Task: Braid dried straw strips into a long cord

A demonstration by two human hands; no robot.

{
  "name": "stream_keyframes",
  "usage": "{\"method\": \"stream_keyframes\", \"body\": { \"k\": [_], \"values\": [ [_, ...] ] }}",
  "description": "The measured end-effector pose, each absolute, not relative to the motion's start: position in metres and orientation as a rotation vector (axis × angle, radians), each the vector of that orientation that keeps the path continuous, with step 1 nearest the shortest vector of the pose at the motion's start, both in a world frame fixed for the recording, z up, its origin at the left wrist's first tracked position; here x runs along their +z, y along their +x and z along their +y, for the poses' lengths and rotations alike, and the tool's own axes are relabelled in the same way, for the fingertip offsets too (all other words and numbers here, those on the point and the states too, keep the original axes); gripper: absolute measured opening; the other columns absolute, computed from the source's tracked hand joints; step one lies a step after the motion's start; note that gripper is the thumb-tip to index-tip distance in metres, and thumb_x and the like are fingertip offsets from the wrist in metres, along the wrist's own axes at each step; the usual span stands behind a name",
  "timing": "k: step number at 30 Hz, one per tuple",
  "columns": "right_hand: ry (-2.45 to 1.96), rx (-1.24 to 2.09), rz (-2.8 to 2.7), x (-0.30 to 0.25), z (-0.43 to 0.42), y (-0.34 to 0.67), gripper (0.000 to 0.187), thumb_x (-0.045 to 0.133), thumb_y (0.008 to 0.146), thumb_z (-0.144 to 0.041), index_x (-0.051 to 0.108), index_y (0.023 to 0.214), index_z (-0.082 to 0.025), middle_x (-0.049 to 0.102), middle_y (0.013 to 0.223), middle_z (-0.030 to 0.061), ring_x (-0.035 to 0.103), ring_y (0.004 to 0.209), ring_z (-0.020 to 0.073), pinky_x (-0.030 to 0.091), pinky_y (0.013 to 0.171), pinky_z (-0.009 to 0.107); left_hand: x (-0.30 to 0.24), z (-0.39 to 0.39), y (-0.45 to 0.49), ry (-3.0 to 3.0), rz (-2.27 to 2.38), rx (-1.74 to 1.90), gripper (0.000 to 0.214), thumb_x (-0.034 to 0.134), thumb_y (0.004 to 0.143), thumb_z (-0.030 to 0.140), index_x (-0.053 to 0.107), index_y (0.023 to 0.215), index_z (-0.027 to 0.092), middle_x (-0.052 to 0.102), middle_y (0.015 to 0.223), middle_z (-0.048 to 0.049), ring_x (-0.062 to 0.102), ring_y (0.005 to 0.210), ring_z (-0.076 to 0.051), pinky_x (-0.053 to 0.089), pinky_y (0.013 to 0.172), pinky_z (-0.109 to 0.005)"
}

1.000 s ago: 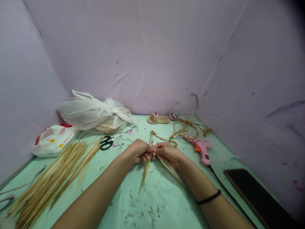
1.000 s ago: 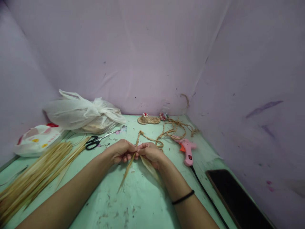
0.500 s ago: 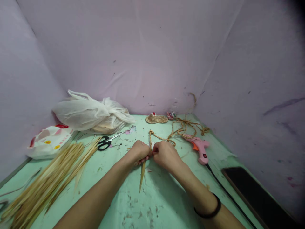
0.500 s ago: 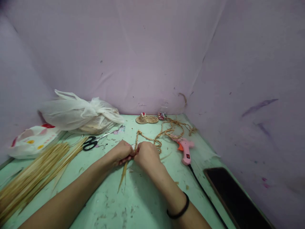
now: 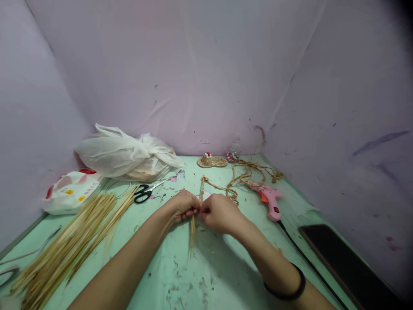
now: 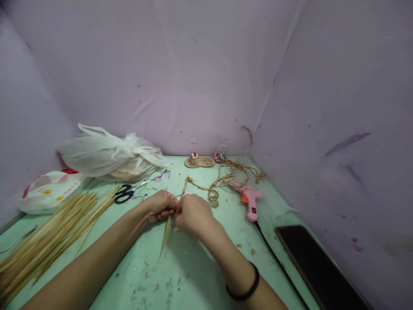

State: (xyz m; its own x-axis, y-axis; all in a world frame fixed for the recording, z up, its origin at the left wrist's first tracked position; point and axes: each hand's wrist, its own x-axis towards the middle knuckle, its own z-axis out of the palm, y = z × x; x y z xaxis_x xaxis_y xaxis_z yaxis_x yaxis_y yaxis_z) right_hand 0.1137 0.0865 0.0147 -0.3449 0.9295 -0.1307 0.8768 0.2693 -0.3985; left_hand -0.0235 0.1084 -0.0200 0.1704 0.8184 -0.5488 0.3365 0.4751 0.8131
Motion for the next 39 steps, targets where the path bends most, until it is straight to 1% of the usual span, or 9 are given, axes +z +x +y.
{"method": "stream_keyframes", "body": {
  "k": [3, 7, 10, 13, 16, 24, 27, 34, 39],
  "values": [
    [-1.726, 0.863, -2.092, 0.018, 0.104, 0.135, 0.017, 0.056, 0.065, -0.029, 0.065, 0.061, -0.015, 0.061, 0.057, 0.0043, 0.052, 0.054, 0.0126, 0.032, 0.047, 0.02, -0.019, 0.109, -0.026, 1.088, 1.317, 0.499, 0.013, 0.056, 0.051, 0.021, 0.044, 0.049, 0.015, 0.037, 0.035, 0.0061, 0.023, 0.028, -0.003, 0.01, 0.031, -0.018],
    [-1.678, 1.271, -1.552, 0.008, 0.115, 0.137, 0.007, 0.054, 0.066, -0.018, 0.059, 0.064, -0.013, 0.062, 0.061, 0.0051, 0.053, 0.053, 0.0108, 0.037, 0.048, 0.019, -0.019, 0.109, -0.026, 1.097, 1.269, 0.495, 0.015, 0.058, 0.049, 0.021, 0.044, 0.05, 0.015, 0.038, 0.038, 0.0068, 0.023, 0.028, -0.002, 0.01, 0.03, -0.017],
    [-1.555, 1.533, -1.487, -0.008, 0.111, 0.121, 0.005, 0.051, 0.063, -0.012, 0.054, 0.061, -0.015, 0.056, 0.053, 0.0009, 0.048, 0.045, 0.0086, 0.035, 0.043, 0.018, -0.022, 0.109, -0.026, 1.119, 1.255, 0.523, 0.012, 0.055, 0.049, 0.021, 0.045, 0.053, 0.015, 0.039, 0.039, 0.0067, 0.023, 0.028, -0.002, 0.01, 0.03, -0.017],
    [-1.577, 1.501, -1.518, -0.02, 0.107, 0.109, 0.01, 0.051, 0.06, -0.012, 0.048, 0.052, -0.016, 0.038, 0.034, -0.0056, 0.031, 0.033, 0.0058, 0.023, 0.035, 0.019, -0.025, 0.109, -0.027, 1.164, 1.263, 0.53, 0.011, 0.053, 0.049, 0.022, 0.048, 0.056, 0.014, 0.041, 0.041, 0.0063, 0.023, 0.029, -0.002, 0.011, 0.031, -0.017],
    [-1.585, 1.478, -1.513, -0.025, 0.109, 0.111, 0.015, 0.053, 0.056, -0.012, 0.044, 0.046, -0.017, 0.027, 0.03, -0.0083, 0.022, 0.031, 0.0044, 0.014, 0.033, 0.02, -0.024, 0.108, -0.026, 1.219, 1.288, 0.502, 0.011, 0.053, 0.049, 0.022, 0.049, 0.055, 0.014, 0.041, 0.04, 0.0057, 0.024, 0.028, -0.003, 0.012, 0.031, -0.018],
    [-1.559, 1.5, -1.514, -0.028, 0.11, 0.116, 0.012, 0.052, 0.054, -0.014, 0.046, 0.043, -0.017, 0.026, 0.028, -0.0084, 0.017, 0.028, 0.0044, 0.01, 0.032, 0.021, -0.011, 0.102, -0.025, 1.456, 1.663, 0.39, 0.006, 0.051, 0.051, 0.018, 0.052, 0.048, 0.013, 0.04, 0.034, 0.0032, 0.028, 0.03, -0.006, 0.02, 0.035, -0.021],
    [-1.544, 1.496, -1.515, -0.027, 0.107, 0.114, 0.012, 0.051, 0.054, -0.013, 0.05, 0.043, -0.016, 0.029, 0.028, -0.0074, 0.018, 0.029, 0.0049, 0.012, 0.034, 0.021, -0.001, 0.093, -0.018, 1.592, 1.835, 0.342, 0.006, 0.054, 0.052, 0.018, 0.055, 0.048, 0.013, 0.041, 0.035, 0.0017, 0.037, 0.037, -0.009, 0.025, 0.04, -0.021],
    [-1.493, 1.485, -1.414, -0.032, 0.103, 0.111, 0.013, 0.048, 0.054, -0.009, 0.041, 0.047, -0.018, 0.031, 0.036, -0.0065, 0.025, 0.034, 0.0066, 0.015, 0.036, 0.022, 0.001, 0.053, 0.024, 2.049, 2.065, 0.347, 0.017, 0.052, 0.059, 0.016, 0.064, 0.071, 0.014, 0.061, 0.069, -0.0124, 0.057, 0.07, -0.024, 0.036, 0.06, -0.028],
    [-1.4, 1.544, -1.431, -0.037, 0.104, 0.114, 0.01, 0.045, 0.055, -0.01, 0.042, 0.049, -0.018, 0.03, 0.036, -0.0075, 0.022, 0.033, 0.0055, 0.014, 0.036, 0.021, 0.011, 0.062, 0.01, 1.968, 1.889, 0.387, 0.01, 0.053, 0.061, 0.021, 0.058, 0.056, 0.013, 0.057, 0.056, -0.0075, 0.055, 0.057, -0.019, 0.034, 0.051, -0.024]
  ]
}}
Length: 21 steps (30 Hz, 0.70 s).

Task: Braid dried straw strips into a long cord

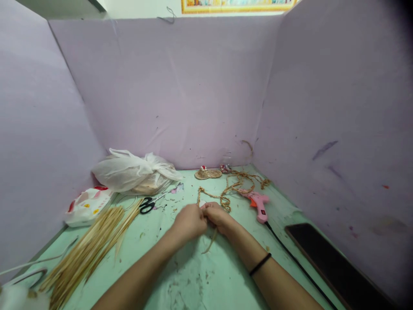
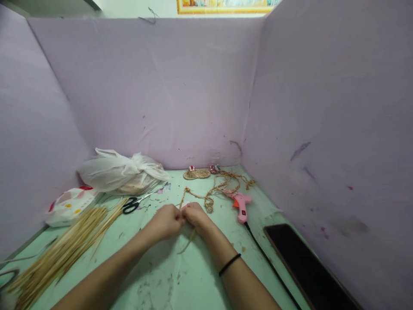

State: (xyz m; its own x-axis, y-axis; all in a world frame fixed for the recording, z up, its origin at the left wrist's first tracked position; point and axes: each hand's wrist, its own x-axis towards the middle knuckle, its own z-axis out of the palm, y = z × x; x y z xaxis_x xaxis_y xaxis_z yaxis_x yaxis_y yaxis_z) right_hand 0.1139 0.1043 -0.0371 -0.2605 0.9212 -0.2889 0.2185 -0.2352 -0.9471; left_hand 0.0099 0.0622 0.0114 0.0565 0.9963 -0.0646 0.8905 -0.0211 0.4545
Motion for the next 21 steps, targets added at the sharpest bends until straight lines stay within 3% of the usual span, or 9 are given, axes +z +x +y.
{"method": "stream_keyframes", "body": {
  "k": [4, 7, 9, 12, 17, 21],
  "values": [
    [-1.334, 1.613, -1.466, -0.035, 0.105, 0.119, 0.008, 0.044, 0.06, -0.016, 0.043, 0.052, -0.018, 0.024, 0.033, -0.0095, 0.015, 0.03, 0.0055, 0.009, 0.034, 0.021, 0.018, 0.081, -0.011, 1.344, 1.781, 0.7, 0.009, 0.047, 0.063, 0.015, 0.056, 0.066, 0.012, 0.053, 0.051, 0.0001, 0.041, 0.034, -0.007, 0.027, 0.037, -0.02],
    [-1.297, 1.626, -1.502, -0.032, 0.104, 0.12, 0.006, 0.043, 0.06, -0.016, 0.044, 0.054, -0.017, 0.034, 0.037, -0.0082, 0.018, 0.031, 0.0051, 0.011, 0.034, 0.021, 0.01, 0.086, -0.01, 1.044, 1.51, 0.643, 0.009, 0.046, 0.062, 0.011, 0.054, 0.064, 0.011, 0.05, 0.047, 0.0023, 0.034, 0.031, -0.004, 0.022, 0.033, -0.017],
    [-1.292, 1.624, -1.539, -0.031, 0.104, 0.121, 0.006, 0.042, 0.06, -0.014, 0.045, 0.055, -0.017, 0.04, 0.039, -0.007, 0.021, 0.031, 0.0048, 0.012, 0.034, 0.021, 0.002, 0.087, -0.006, 1.016, 1.439, 0.58, 0.008, 0.046, 0.063, 0.011, 0.053, 0.058, 0.01, 0.05, 0.046, 0.0012, 0.035, 0.031, -0.003, 0.025, 0.033, -0.016],
    [-1.308, 1.583, -1.595, -0.032, 0.105, 0.121, 0.007, 0.043, 0.062, -0.013, 0.045, 0.056, -0.017, 0.038, 0.038, -0.0083, 0.022, 0.032, 0.0046, 0.014, 0.035, 0.02, -0.006, 0.089, -0.005, 1.028, 1.467, 0.574, 0.009, 0.048, 0.061, 0.012, 0.052, 0.053, 0.011, 0.048, 0.041, 0.0007, 0.037, 0.03, -0.006, 0.027, 0.032, -0.018],
    [-1.289, 1.417, -1.755, -0.039, 0.109, 0.122, 0.007, 0.048, 0.063, -0.01, 0.049, 0.058, -0.015, 0.049, 0.049, -0.005, 0.039, 0.045, 0.0062, 0.028, 0.046, 0.017, -0.008, 0.089, -0.006, 1.079, 1.633, 0.524, 0.016, 0.049, 0.057, 0.014, 0.044, 0.041, 0.014, 0.033, 0.027, 0.0042, 0.024, 0.024, -0.006, 0.013, 0.029, -0.02],
    [-1.438, 1.007, -1.966, -0.032, 0.104, 0.124, 0.006, 0.053, 0.058, -0.01, 0.056, 0.056, -0.015, 0.054, 0.053, 0.0003, 0.043, 0.052, 0.0102, 0.026, 0.049, 0.021, -0.009, 0.084, 0.004, 1.114, 1.691, 0.597, 0.019, 0.048, 0.055, 0.011, 0.037, 0.041, 0.016, 0.024, 0.027, 0.0076, 0.017, 0.026, -0.003, 0.008, 0.032, -0.02]
  ]
}}
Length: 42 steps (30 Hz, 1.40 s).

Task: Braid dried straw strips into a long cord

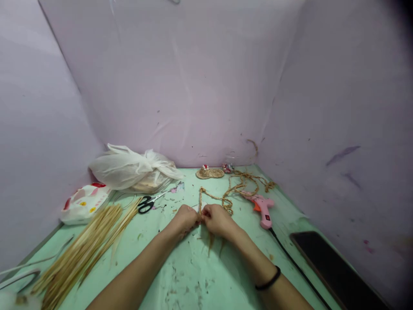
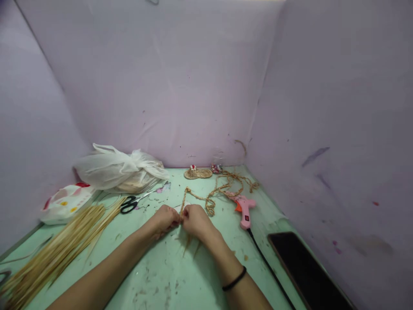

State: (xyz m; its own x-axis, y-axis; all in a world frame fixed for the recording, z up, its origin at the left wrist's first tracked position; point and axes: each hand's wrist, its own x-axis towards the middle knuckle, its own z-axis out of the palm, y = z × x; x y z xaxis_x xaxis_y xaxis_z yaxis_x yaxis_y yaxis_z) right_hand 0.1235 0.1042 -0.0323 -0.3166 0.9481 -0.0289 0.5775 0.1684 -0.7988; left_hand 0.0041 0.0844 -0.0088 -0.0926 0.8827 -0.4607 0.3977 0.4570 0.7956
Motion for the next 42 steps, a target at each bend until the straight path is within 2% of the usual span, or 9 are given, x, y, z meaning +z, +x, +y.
{"method": "stream_keyframes", "body": {
  "k": [2, 4, 12, 16, 23, 27, 32, 36, 42],
  "values": [
    [-1.605, 0.718, -2.045, -0.024, 0.1, 0.123, 0.006, 0.054, 0.058, -0.013, 0.059, 0.056, -0.015, 0.057, 0.055, 0.0041, 0.046, 0.053, 0.0122, 0.025, 0.049, 0.022, -0.009, 0.083, 0.007, 1.121, 1.684, 0.634, 0.02, 0.047, 0.053, 0.007, 0.033, 0.04, 0.016, 0.02, 0.028, 0.0085, 0.013, 0.028, -0.002, 0.006, 0.034, -0.02],
    [-1.737, 0.632, -2.047, -0.017, 0.096, 0.122, 0.007, 0.055, 0.057, -0.016, 0.061, 0.055, -0.015, 0.058, 0.055, 0.0062, 0.047, 0.053, 0.0131, 0.025, 0.048, 0.023, -0.01, 0.083, 0.007, 1.089, 1.66, 0.65, 0.02, 0.046, 0.052, 0.007, 0.032, 0.04, 0.016, 0.02, 0.028, 0.0081, 0.013, 0.029, -0.002, 0.005, 0.035, -0.021],
    [-1.69, 0.799, -2.101, -0.007, 0.086, 0.109, 0.011, 0.052, 0.057, -0.016, 0.063, 0.053, -0.015, 0.057, 0.049, 0.0022, 0.046, 0.047, 0.0104, 0.024, 0.043, 0.021, -0.013, 0.092, -0.012, 0.906, 1.501, 0.567, 0.016, 0.047, 0.053, 0.019, 0.035, 0.042, 0.017, 0.029, 0.034, 0.0064, 0.016, 0.028, -0.003, 0.005, 0.032, -0.021],
    [-1.551, 0.978, -2.137, 0.003, 0.087, 0.118, 0.011, 0.053, 0.059, -0.018, 0.064, 0.057, -0.015, 0.059, 0.051, 0.0015, 0.048, 0.049, 0.0104, 0.027, 0.043, 0.019, -0.016, 0.095, -0.021, 0.945, 1.292, 0.622, 0.018, 0.05, 0.05, 0.018, 0.033, 0.045, 0.018, 0.025, 0.035, 0.0091, 0.014, 0.029, -0.002, 0.004, 0.031, -0.019],
    [-1.544, 1.238, -1.565, 0.001, 0.107, 0.134, 0.012, 0.048, 0.071, -0.023, 0.055, 0.067, -0.015, 0.061, 0.063, 0.0029, 0.053, 0.052, 0.01, 0.037, 0.048, 0.018, -0.017, 0.097, -0.026, 0.955, 1.152, 0.585, 0.011, 0.054, 0.049, 0.021, 0.045, 0.052, 0.016, 0.028, 0.035, 0.0099, 0.015, 0.028, -0.001, 0.005, 0.029, -0.018],
    [-1.507, 1.616, -1.451, -0.011, 0.101, 0.113, 0.009, 0.044, 0.07, -0.015, 0.047, 0.062, -0.017, 0.046, 0.042, -0.0044, 0.041, 0.037, 0.007, 0.03, 0.039, 0.017, -0.017, 0.097, -0.027, 0.985, 1.156, 0.588, 0.012, 0.052, 0.049, 0.02, 0.04, 0.047, 0.017, 0.025, 0.034, 0.0098, 0.014, 0.028, -0.001, 0.005, 0.029, -0.018],
    [-1.563, 1.565, -1.503, -0.018, 0.097, 0.108, 0.014, 0.044, 0.063, -0.009, 0.044, 0.05, -0.015, 0.027, 0.034, -0.0089, 0.018, 0.03, 0.0024, 0.011, 0.035, 0.019, -0.015, 0.097, -0.029, 1.107, 1.251, 0.511, 0.006, 0.05, 0.052, 0.021, 0.049, 0.054, 0.015, 0.028, 0.034, 0.0089, 0.018, 0.028, -0.003, 0.009, 0.029, -0.018],
    [-1.528, 1.605, -1.527, -0.019, 0.099, 0.112, 0.016, 0.044, 0.062, -0.011, 0.042, 0.047, -0.016, 0.025, 0.034, -0.0093, 0.015, 0.031, 0.0023, 0.01, 0.036, 0.021, -0.011, 0.098, -0.03, 1.235, 1.366, 0.437, 0.003, 0.048, 0.051, 0.019, 0.049, 0.052, 0.015, 0.031, 0.033, 0.0074, 0.022, 0.028, -0.005, 0.012, 0.03, -0.019],
    [-1.487, 1.466, -1.556, -0.036, 0.102, 0.11, 0.009, 0.048, 0.059, -0.012, 0.049, 0.051, -0.014, 0.037, 0.04, -0.0068, 0.025, 0.038, 0.0039, 0.017, 0.039, 0.019, -0.008, 0.098, -0.029, 1.391, 1.554, 0.361, 0.007, 0.046, 0.052, 0.017, 0.052, 0.048, 0.015, 0.034, 0.032, 0.0046, 0.027, 0.03, -0.007, 0.019, 0.034, -0.021]
  ]
}}
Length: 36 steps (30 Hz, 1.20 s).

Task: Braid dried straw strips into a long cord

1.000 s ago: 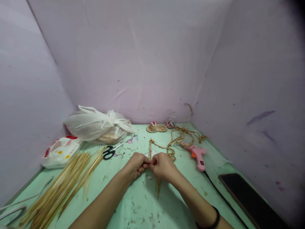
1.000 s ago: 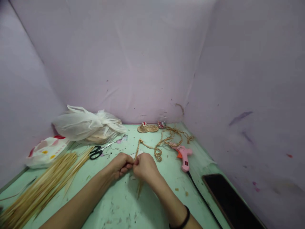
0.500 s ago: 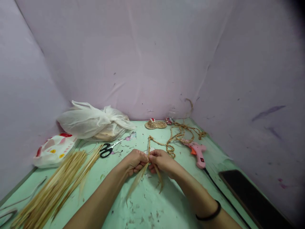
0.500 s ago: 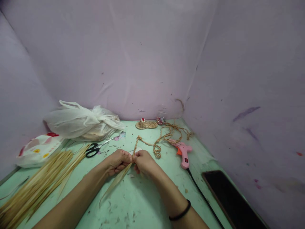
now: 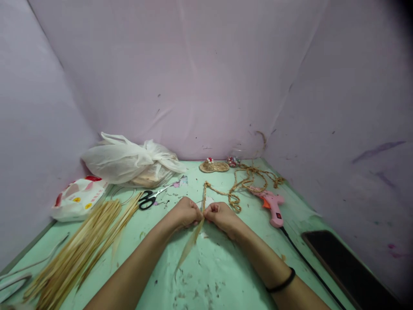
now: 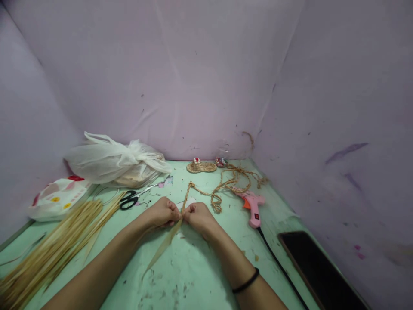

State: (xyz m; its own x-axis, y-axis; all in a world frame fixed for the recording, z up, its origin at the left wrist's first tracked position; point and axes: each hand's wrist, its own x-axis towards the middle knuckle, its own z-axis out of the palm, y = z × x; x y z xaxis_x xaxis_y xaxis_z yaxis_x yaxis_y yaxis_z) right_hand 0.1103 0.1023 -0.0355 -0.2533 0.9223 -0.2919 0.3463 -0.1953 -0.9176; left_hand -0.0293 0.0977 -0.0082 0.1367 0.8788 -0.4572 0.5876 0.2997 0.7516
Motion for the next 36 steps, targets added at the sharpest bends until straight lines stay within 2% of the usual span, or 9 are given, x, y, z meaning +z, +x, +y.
{"method": "stream_keyframes", "body": {
  "k": [3, 7, 12, 15, 18, 21, 25, 31, 36],
  "values": [
    [-1.456, 1.428, -1.578, -0.044, 0.104, 0.109, 0.009, 0.048, 0.058, -0.011, 0.05, 0.049, -0.014, 0.04, 0.041, -0.0056, 0.03, 0.041, 0.005, 0.021, 0.042, 0.019, -0.001, 0.095, -0.026, 1.555, 1.736, 0.297, 0.011, 0.047, 0.053, 0.016, 0.056, 0.048, 0.013, 0.043, 0.037, 0.0006, 0.039, 0.038, -0.01, 0.027, 0.04, -0.021],
    [-1.408, 1.527, -1.475, -0.043, 0.104, 0.108, 0.008, 0.047, 0.056, -0.01, 0.052, 0.05, -0.013, 0.046, 0.043, -0.004, 0.032, 0.043, 0.0054, 0.023, 0.043, 0.019, 0.009, 0.08, -0.011, 1.745, 1.912, 0.179, 0.014, 0.051, 0.055, 0.02, 0.063, 0.059, 0.013, 0.059, 0.056, -0.0069, 0.054, 0.056, -0.018, 0.033, 0.047, -0.023],
    [-1.397, 1.591, -1.297, -0.034, 0.1, 0.106, 0.006, 0.049, 0.052, -0.009, 0.048, 0.049, -0.014, 0.044, 0.042, -0.0056, 0.03, 0.041, 0.0046, 0.021, 0.043, 0.019, 0.013, 0.06, 0.01, 2.01, 2.03, 0.094, 0.024, 0.046, 0.062, 0.016, 0.066, 0.076, 0.015, 0.064, 0.077, -0.013, 0.059, 0.072, -0.024, 0.038, 0.058, -0.029],
    [-1.357, 1.627, -1.264, -0.032, 0.099, 0.105, 0.007, 0.047, 0.052, -0.008, 0.047, 0.049, -0.014, 0.044, 0.042, -0.0053, 0.033, 0.041, 0.0051, 0.023, 0.043, 0.019, 0.017, 0.063, 0.004, 1.997, 1.921, 0.098, 0.018, 0.048, 0.061, 0.018, 0.064, 0.069, 0.014, 0.062, 0.068, -0.011, 0.058, 0.066, -0.022, 0.037, 0.054, -0.027],
    [-1.364, 1.628, -1.297, -0.031, 0.098, 0.106, 0.007, 0.045, 0.054, -0.009, 0.046, 0.05, -0.015, 0.041, 0.04, -0.0063, 0.03, 0.038, 0.0047, 0.021, 0.041, 0.019, 0.019, 0.077, -0.011, 1.748, 1.855, 0.267, 0.017, 0.05, 0.063, 0.025, 0.059, 0.057, 0.012, 0.055, 0.051, -0.0055, 0.051, 0.047, -0.015, 0.033, 0.045, -0.024],
    [-1.335, 1.63, -1.332, -0.029, 0.098, 0.107, 0.007, 0.047, 0.057, -0.012, 0.044, 0.051, -0.015, 0.039, 0.039, -0.0072, 0.027, 0.037, 0.0039, 0.019, 0.04, 0.018, 0.013, 0.09, -0.022, 1.289, 1.701, 0.535, 0.016, 0.049, 0.064, 0.024, 0.058, 0.067, 0.012, 0.055, 0.054, -0.0017, 0.042, 0.035, -0.008, 0.027, 0.036, -0.022],
    [-1.25, 1.677, -1.395, -0.031, 0.1, 0.109, 0.008, 0.048, 0.061, -0.015, 0.043, 0.055, -0.016, 0.044, 0.042, -0.0054, 0.035, 0.041, 0.0059, 0.025, 0.043, 0.018, -0.004, 0.096, -0.025, 0.916, 1.3, 0.491, 0.012, 0.056, 0.059, 0.022, 0.053, 0.062, 0.011, 0.055, 0.052, -0.0016, 0.04, 0.035, -0.005, 0.025, 0.033, -0.018],
    [-1.227, 1.286, -1.854, -0.044, 0.108, 0.116, 0.005, 0.046, 0.066, -0.015, 0.047, 0.062, -0.016, 0.044, 0.051, -0.0048, 0.036, 0.048, 0.0073, 0.026, 0.047, 0.018, -0.01, 0.097, -0.022, 1.036, 1.509, 0.445, 0.015, 0.054, 0.058, 0.018, 0.045, 0.047, 0.014, 0.039, 0.033, 0.0036, 0.032, 0.028, -0.006, 0.022, 0.03, -0.019],
    [-1.339, 0.837, -2.188, -0.033, 0.102, 0.119, 0.011, 0.046, 0.068, -0.016, 0.056, 0.063, -0.016, 0.052, 0.054, -0.0003, 0.039, 0.05, 0.009, 0.025, 0.048, 0.02, -0.007, 0.093, -0.016, 1.122, 1.6, 0.443, 0.018, 0.049, 0.053, 0.013, 0.035, 0.044, 0.017, 0.026, 0.029, 0.008, 0.02, 0.027, -0.003, 0.011, 0.031, -0.019]
  ]
}}
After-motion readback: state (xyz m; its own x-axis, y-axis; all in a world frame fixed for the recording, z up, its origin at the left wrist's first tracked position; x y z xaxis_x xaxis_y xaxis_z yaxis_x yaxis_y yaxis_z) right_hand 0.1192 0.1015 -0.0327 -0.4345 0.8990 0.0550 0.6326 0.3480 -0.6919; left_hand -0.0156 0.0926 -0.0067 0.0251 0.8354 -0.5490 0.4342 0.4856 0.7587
